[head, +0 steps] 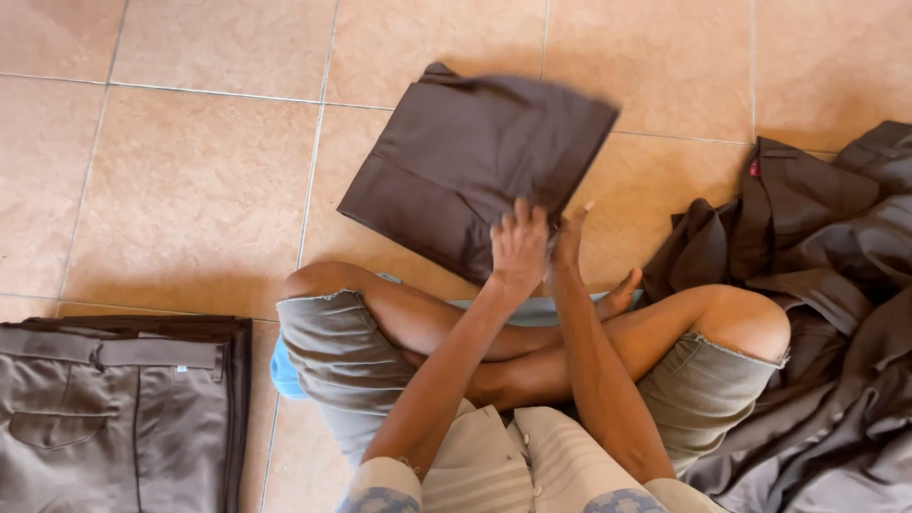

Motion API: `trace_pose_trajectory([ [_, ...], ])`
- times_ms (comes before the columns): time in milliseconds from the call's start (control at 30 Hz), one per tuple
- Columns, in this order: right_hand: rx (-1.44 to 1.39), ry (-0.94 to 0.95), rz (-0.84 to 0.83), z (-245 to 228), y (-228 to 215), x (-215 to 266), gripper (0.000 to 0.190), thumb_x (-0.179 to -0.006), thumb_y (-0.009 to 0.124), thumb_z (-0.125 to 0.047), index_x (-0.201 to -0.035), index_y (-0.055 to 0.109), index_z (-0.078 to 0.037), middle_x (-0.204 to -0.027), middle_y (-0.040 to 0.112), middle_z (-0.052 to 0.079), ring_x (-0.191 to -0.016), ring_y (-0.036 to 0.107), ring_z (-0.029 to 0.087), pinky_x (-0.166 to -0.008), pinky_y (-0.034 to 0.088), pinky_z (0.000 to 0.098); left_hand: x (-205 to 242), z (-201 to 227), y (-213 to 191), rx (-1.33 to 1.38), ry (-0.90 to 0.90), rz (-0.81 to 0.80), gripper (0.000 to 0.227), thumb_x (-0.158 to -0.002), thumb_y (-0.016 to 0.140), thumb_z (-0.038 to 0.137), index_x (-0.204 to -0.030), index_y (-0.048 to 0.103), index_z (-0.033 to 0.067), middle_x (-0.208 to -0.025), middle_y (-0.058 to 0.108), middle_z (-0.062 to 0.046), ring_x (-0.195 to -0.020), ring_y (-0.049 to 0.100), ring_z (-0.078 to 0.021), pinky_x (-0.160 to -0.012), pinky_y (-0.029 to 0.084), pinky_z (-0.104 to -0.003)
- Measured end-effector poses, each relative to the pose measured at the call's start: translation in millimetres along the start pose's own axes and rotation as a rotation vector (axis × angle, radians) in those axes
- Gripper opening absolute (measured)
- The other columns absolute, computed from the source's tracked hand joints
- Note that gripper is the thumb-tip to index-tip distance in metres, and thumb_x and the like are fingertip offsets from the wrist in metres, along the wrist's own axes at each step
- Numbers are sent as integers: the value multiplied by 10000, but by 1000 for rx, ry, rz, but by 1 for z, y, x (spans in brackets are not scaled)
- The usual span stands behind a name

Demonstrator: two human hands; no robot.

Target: Folding brown trousers on a tiled floor in a sewing factory environment.

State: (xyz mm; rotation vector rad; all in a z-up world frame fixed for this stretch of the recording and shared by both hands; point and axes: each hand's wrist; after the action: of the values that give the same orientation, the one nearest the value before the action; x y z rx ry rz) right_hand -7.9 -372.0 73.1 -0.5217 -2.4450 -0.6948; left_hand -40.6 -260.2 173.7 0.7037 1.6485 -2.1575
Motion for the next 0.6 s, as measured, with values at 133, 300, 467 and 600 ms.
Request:
trace_pose_trajectory([
  [133,570,-102,186,-8,9,19,867,-903,602,-716,-1397,564,-3,-1338,619,265,-1257,610,396,-1015,515,513,59,-21,31,383,-242,-903,612,-802,781,199,-1323,482,81,-1562,341,-275,-1192,587,-512,-962,528,-577],
  [300,908,-312,259,-8,12,4,451,-857,795,-438,-1221,697,-191,-1124,748,107,-1119,700,319,-902,579,473,57,-90,28,630,-310,-805,326,-805,799,299,-1098,680,222,-1284,700,-63,-1030,733,-337,-908,584,-450],
  [467,1197,-206,282,-27,-24,-19,784,-843,733,-715,-1312,631,-95,-1178,705,230,-1146,677,401,-909,570,551,32,-186,12,253,-388,-285,220,-919,742,279,-1113,695,187,-1011,730,-66,-1006,691,-312,-1010,452,-478],
  [600,1271,-115,104,-37,-1,33,647,-867,735,-516,-1253,687,2,-1194,700,294,-1169,648,477,-936,528,598,45,-245,50,92,-608,-201,387,-891,763,269,-1207,591,128,-1116,643,-113,-995,642,-424,-875,526,-588],
])
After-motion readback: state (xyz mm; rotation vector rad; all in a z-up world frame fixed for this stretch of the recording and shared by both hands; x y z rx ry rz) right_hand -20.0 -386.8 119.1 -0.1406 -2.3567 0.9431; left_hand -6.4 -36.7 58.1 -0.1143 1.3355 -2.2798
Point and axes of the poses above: each hand's wrist, its own x-axis away from the middle knuckle, its own y-axis out of the palm, z = x × y
